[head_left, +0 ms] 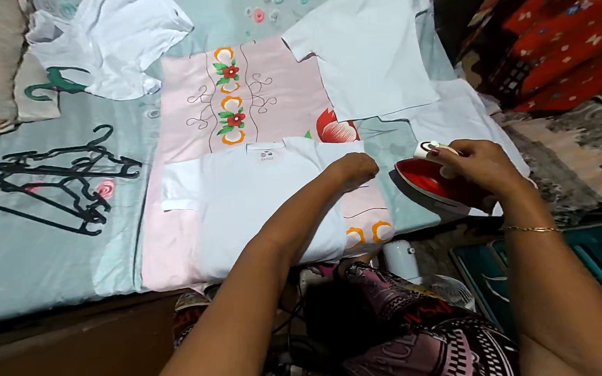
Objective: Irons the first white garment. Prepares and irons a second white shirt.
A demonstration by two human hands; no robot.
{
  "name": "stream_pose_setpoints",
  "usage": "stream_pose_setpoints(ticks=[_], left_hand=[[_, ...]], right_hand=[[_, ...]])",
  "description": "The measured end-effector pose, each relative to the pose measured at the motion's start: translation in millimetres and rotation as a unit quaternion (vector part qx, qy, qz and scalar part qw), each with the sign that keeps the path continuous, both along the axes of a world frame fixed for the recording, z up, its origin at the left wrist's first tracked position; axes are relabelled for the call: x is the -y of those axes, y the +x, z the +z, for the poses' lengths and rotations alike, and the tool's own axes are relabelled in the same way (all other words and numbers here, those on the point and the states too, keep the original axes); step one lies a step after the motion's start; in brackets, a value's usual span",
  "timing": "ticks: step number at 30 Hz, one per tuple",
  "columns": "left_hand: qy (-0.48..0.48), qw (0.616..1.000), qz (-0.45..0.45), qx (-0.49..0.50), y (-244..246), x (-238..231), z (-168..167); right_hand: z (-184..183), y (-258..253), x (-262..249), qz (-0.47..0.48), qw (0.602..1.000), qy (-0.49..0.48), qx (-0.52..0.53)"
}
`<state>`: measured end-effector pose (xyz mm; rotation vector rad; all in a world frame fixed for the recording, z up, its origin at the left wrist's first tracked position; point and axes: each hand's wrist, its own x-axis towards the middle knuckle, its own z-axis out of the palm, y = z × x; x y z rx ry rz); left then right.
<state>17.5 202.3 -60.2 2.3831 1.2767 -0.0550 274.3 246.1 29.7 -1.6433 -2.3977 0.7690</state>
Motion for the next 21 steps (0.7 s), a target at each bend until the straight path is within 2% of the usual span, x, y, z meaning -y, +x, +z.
stream_pose_setpoints(ticks=[3, 7, 11, 13, 16, 18, 21], left_hand=[[-0.02, 0.999, -0.022, -0.031, -6.0, -7.5, 11.0], [-0.005, 1.0, -0.025, -0.016, -7.8, -13.6, 11.7], [0.016, 1.0, -0.012, 0.003, -0.1, -19.6, -2.4], [0.049, 0.996, 0.039, 0.066, -2.6, -18.9, -6.7], [0.126, 0.968, 0.154, 0.15, -26.1, -15.6, -5.0], [0.141, 0.954, 0.229, 0.129, -56.1, -12.3, -2.3], [0.061, 0.943, 0.323, 0.043, -102.6, -0.6, 6.1]], right_hand=[[-7.3, 16.3, 3.2, -0.021, 0.999, -0.027, -0.037], [-15.2, 21.2, 3.6, -0.014, 0.999, -0.031, -0.042], [-13.1, 12.2, 6.3, 0.01, 0.999, -0.03, -0.024], [-6.8, 4.8, 11.3, 0.029, 0.998, -0.041, -0.025], [1.9, -10.0, 24.6, 0.087, 0.994, -0.064, -0.03], [4.4, -22.2, 35.7, 0.136, 0.987, -0.082, -0.041], [5.2, -48.1, 57.0, 0.198, 0.971, -0.129, -0.047]])
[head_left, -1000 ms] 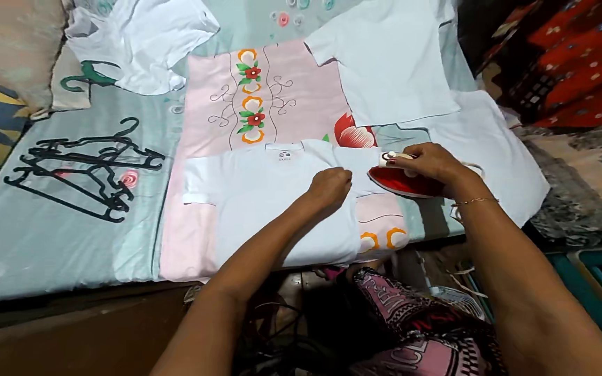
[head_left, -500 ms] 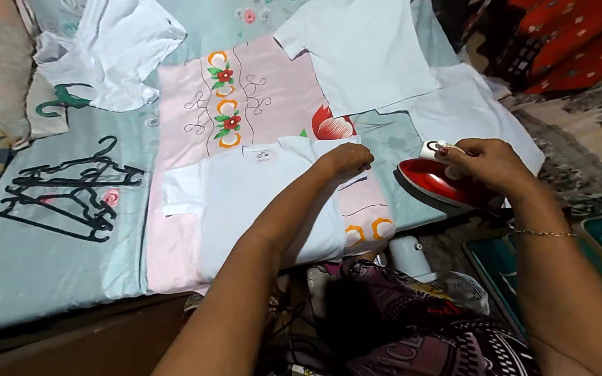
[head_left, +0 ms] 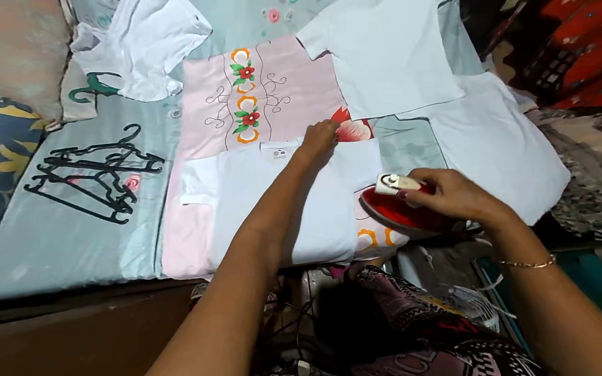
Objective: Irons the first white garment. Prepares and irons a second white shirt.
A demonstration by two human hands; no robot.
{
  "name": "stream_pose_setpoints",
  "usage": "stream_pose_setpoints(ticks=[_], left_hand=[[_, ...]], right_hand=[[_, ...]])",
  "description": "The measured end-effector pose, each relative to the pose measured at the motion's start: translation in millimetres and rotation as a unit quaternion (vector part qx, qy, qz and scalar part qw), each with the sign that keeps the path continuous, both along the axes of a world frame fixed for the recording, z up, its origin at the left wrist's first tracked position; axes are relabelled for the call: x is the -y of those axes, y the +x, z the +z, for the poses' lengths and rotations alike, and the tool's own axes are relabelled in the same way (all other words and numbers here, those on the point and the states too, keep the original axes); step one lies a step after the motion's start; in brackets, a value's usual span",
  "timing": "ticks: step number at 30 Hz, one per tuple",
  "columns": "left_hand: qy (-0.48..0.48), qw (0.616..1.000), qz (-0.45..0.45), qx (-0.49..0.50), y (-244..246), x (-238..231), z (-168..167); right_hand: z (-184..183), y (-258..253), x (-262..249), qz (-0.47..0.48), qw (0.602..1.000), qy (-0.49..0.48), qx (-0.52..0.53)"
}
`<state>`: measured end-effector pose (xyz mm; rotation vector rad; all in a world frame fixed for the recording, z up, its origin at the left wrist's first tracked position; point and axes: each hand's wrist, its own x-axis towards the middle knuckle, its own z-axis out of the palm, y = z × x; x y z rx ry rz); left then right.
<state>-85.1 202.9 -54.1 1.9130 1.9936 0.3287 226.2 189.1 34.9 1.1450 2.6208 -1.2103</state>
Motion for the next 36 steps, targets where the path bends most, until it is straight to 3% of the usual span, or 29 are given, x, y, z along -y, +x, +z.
stream_pose_setpoints(ticks=[3, 7, 11, 14, 17, 24, 30, 36], left_hand=[[-0.098, 0.995, 0.029, -0.014, -29.6, 6.9, 7.7], [-0.146, 0.989, 0.033, -0.012, -42.4, 4.6, 15.4], [-0.174, 0.983, -0.034, 0.045, -50.7, -6.2, 16.1], [-0.128, 0.981, -0.112, 0.092, -54.4, -9.7, 18.7], [-0.061, 0.978, -0.133, 0.152, -63.7, -10.1, 13.4], [0.042, 0.961, 0.019, 0.274, -90.4, 21.7, 11.4], [0.149, 0.958, 0.086, 0.231, -105.6, 127.9, 25.9], [0.15, 0.949, 0.189, 0.202, -95.7, 279.8, 26.0]], right_hand=[[1.4, -33.3, 27.1, 0.042, 0.997, -0.057, 0.009], [-13.2, -70.5, 58.5, 0.045, 0.99, -0.125, 0.04], [-21.0, -92.0, 74.5, 0.01, 0.994, -0.108, 0.027], [-28.5, -104.8, 77.5, -0.038, 0.997, -0.069, -0.007], [-30.9, -126.0, 76.6, -0.111, 0.992, -0.055, -0.028], [-45.4, -205.8, 33.2, -0.234, 0.969, -0.047, -0.058], [-50.4, -268.0, -21.0, -0.27, 0.961, -0.015, -0.054], [-48.0, -260.1, -3.2, -0.254, 0.966, -0.014, -0.045]])
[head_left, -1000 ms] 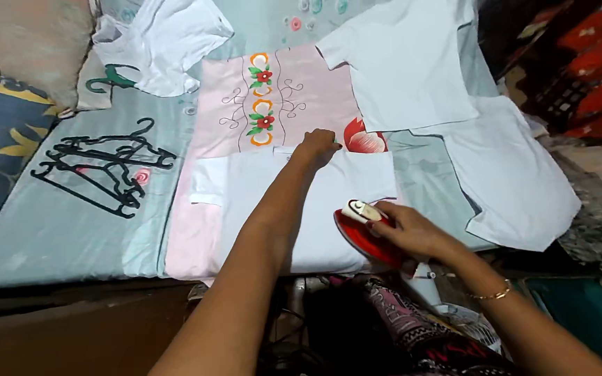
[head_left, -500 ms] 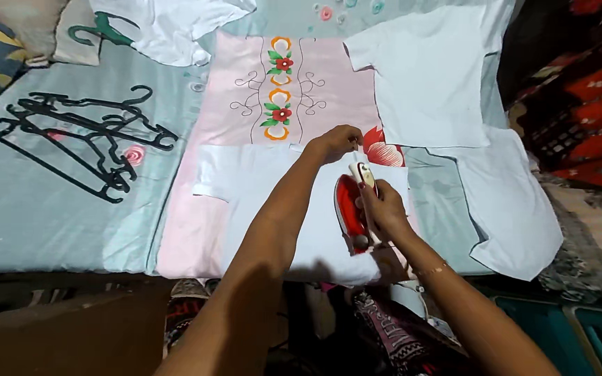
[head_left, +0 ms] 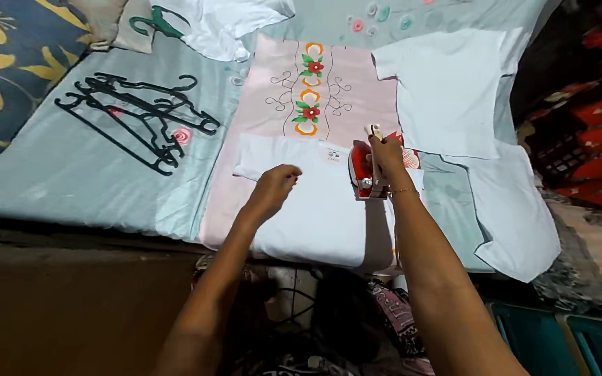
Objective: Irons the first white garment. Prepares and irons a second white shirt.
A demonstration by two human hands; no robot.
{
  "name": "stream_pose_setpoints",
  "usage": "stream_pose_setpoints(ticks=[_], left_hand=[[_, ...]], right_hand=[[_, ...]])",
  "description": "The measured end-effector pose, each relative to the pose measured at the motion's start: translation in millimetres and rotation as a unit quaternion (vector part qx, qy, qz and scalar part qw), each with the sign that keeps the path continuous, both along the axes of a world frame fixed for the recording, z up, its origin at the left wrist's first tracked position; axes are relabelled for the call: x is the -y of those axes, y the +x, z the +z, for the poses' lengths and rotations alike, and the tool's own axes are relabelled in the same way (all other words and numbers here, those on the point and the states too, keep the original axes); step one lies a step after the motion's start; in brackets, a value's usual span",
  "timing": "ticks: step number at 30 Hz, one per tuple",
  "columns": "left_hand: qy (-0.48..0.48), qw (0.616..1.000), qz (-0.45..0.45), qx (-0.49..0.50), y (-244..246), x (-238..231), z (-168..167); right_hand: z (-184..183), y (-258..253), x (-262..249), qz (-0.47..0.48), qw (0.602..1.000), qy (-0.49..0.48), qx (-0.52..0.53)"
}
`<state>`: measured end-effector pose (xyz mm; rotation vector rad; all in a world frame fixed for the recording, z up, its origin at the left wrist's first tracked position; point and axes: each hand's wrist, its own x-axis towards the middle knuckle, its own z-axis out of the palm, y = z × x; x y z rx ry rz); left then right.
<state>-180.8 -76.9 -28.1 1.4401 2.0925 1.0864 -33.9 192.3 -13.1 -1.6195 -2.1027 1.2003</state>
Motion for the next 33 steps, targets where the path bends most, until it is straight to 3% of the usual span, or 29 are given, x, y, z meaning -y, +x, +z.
stream_pose_setpoints(ticks=[6, 10, 14, 18, 26, 29, 33], left_hand=[[-0.054, 0.986, 0.155, -0.03, 16.1, 95.5, -25.7], [-0.094, 0.983, 0.158, -0.018, 33.6, 107.2, -24.7], [-0.124, 0.979, 0.159, 0.011, 47.5, 106.5, -22.0], [-0.14, 0.978, 0.149, 0.05, 51.8, 110.3, -19.2], [-0.122, 0.976, 0.147, 0.102, 47.8, 117.6, -16.3], [-0.137, 0.976, 0.145, 0.093, 43.3, 115.8, -21.4], [-0.126, 0.977, 0.148, 0.081, 43.5, 117.3, -27.3]], right_hand=[[6.8, 89.9, 64.7, 0.07, 0.997, -0.044, 0.011], [5.5, 149.0, 89.4, 0.143, 0.989, -0.037, 0.021], [-14.9, 192.0, 104.8, 0.232, 0.971, 0.044, -0.037], [-15.3, 184.3, 119.8, 0.303, 0.947, 0.089, -0.061], [-5.8, 110.0, 175.6, 0.387, 0.916, 0.1, -0.046], [-6.0, 112.8, 166.0, 0.411, 0.905, 0.099, -0.043], [-6.3, 149.7, 138.7, 0.375, 0.924, 0.077, -0.011]])
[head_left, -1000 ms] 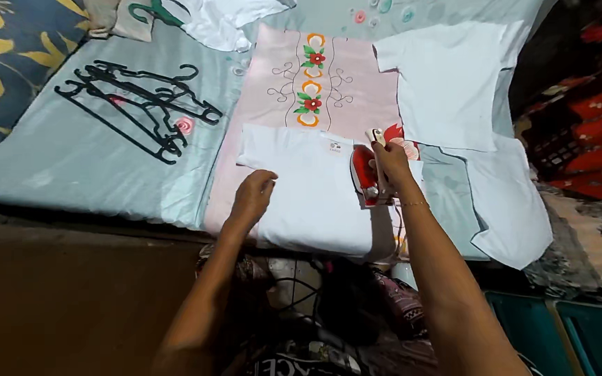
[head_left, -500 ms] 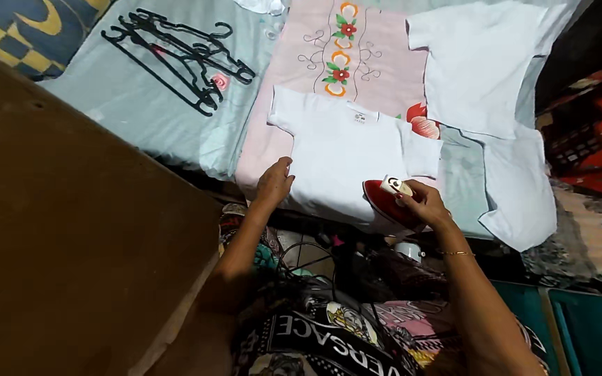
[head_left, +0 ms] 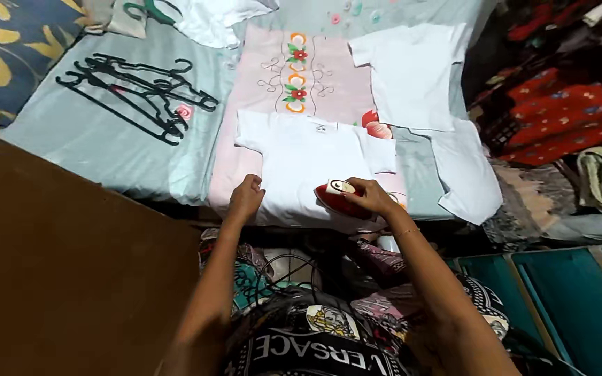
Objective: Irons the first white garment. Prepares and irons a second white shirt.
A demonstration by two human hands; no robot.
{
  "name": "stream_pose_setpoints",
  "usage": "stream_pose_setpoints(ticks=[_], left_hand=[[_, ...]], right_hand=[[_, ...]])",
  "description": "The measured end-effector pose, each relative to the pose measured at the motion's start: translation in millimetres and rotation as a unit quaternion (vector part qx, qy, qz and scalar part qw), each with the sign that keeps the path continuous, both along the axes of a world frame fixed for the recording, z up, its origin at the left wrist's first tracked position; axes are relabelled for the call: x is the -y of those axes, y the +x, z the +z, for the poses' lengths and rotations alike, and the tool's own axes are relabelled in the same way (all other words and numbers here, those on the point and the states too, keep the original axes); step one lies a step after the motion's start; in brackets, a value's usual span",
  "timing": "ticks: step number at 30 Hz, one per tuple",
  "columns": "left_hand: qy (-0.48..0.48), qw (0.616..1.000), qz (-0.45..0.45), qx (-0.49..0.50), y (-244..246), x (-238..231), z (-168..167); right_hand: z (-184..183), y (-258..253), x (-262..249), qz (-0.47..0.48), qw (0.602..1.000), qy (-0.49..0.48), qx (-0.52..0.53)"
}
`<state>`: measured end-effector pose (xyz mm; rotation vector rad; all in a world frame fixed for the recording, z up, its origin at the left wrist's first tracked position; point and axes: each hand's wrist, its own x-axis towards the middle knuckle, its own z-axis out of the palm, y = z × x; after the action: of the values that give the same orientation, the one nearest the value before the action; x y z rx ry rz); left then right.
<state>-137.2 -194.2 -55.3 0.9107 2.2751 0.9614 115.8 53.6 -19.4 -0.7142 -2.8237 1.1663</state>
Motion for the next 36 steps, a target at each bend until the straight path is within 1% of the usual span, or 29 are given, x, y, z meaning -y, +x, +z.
stream_pose_setpoints(ticks=[4, 6, 8, 10, 12, 13, 15, 16, 19, 20, 22, 24, 26, 29, 31, 33, 35, 36], left_hand=[[-0.01, 1.0, 0.001, -0.009, 1.6, -1.5, 3.1], [-0.016, 1.0, 0.001, -0.014, 2.0, -2.4, 4.4], [-0.029, 1.0, 0.002, -0.012, 1.6, -4.2, 5.5], [-0.039, 0.999, 0.003, -0.013, 1.3, -5.6, 6.0], [-0.044, 0.999, 0.004, -0.014, 1.6, -7.1, 8.1], [-0.044, 0.999, 0.006, -0.015, 2.1, -8.0, 9.2], [-0.05, 0.999, 0.01, -0.015, 2.5, -9.7, 10.7], [-0.058, 0.998, 0.011, -0.014, 2.7, -10.2, 12.2], [-0.072, 0.997, 0.011, -0.007, 3.8, -12.9, 20.3], [-0.075, 0.997, 0.011, -0.004, 3.9, -13.3, 22.4], [-0.093, 0.996, 0.002, 0.0, 1.6, -14.7, 26.3], [-0.112, 0.994, -0.01, -0.003, -4.1, -18.9, 32.5], [-0.111, 0.993, -0.008, -0.028, -12.6, -27.7, 36.4], [-0.059, 0.994, 0.007, -0.094, -32.8, -48.2, 35.7], [-0.027, 0.991, 0.005, -0.131, -51.3, -69.2, 38.1], [-0.012, 0.986, -0.02, -0.165, -77.4, -94.5, 36.1], [-0.027, 0.982, -0.043, -0.183, -105.4, -121.4, 30.2], [-0.043, 0.978, -0.05, -0.197, -118.7, -133.8, 26.2]], right_hand=[[2.6, 50.8, -31.9, -0.09, 0.996, 0.0, 0.025], [8.9, 71.8, -46.4, -0.159, 0.987, -0.001, 0.036], [20.1, 86.7, -60.7, -0.241, 0.969, 0.017, 0.06], [31.0, 93.3, -72.6, -0.305, 0.945, 0.07, 0.093], [38.5, 90.6, -80.0, -0.344, 0.921, 0.133, 0.128], [38.1, 86.9, -82.7, -0.361, 0.908, 0.157, 0.139], [24.8, 79.0, -86.0, -0.388, 0.891, 0.187, 0.145], [11.3, 76.7, -84.6, -0.39, 0.888, 0.2, 0.144], [-37.3, 75.2, -78.4, -0.344, 0.888, 0.271, 0.138], [-47.8, 73.2, -75.9, -0.339, 0.886, 0.284, 0.138], [-55.1, 69.5, -71.9, -0.344, 0.883, 0.284, 0.148], [-54.5, 69.3, -74.1, -0.352, 0.885, 0.273, 0.135], [-54.4, 72.2, -80.0, -0.352, 0.886, 0.281, 0.106], [-53.5, 65.7, -83.8, -0.35, 0.877, 0.329, 0.014], [-39.9, 46.7, -85.6, -0.332, 0.883, 0.331, -0.037], [-18.7, 16.9, -90.9, -0.303, 0.91, 0.279, -0.046], [-2.4, -17.2, -105.3, -0.279, 0.942, 0.189, -0.012], [-0.6, -33.9, -115.8, -0.268, 0.951, 0.156, 0.001]])
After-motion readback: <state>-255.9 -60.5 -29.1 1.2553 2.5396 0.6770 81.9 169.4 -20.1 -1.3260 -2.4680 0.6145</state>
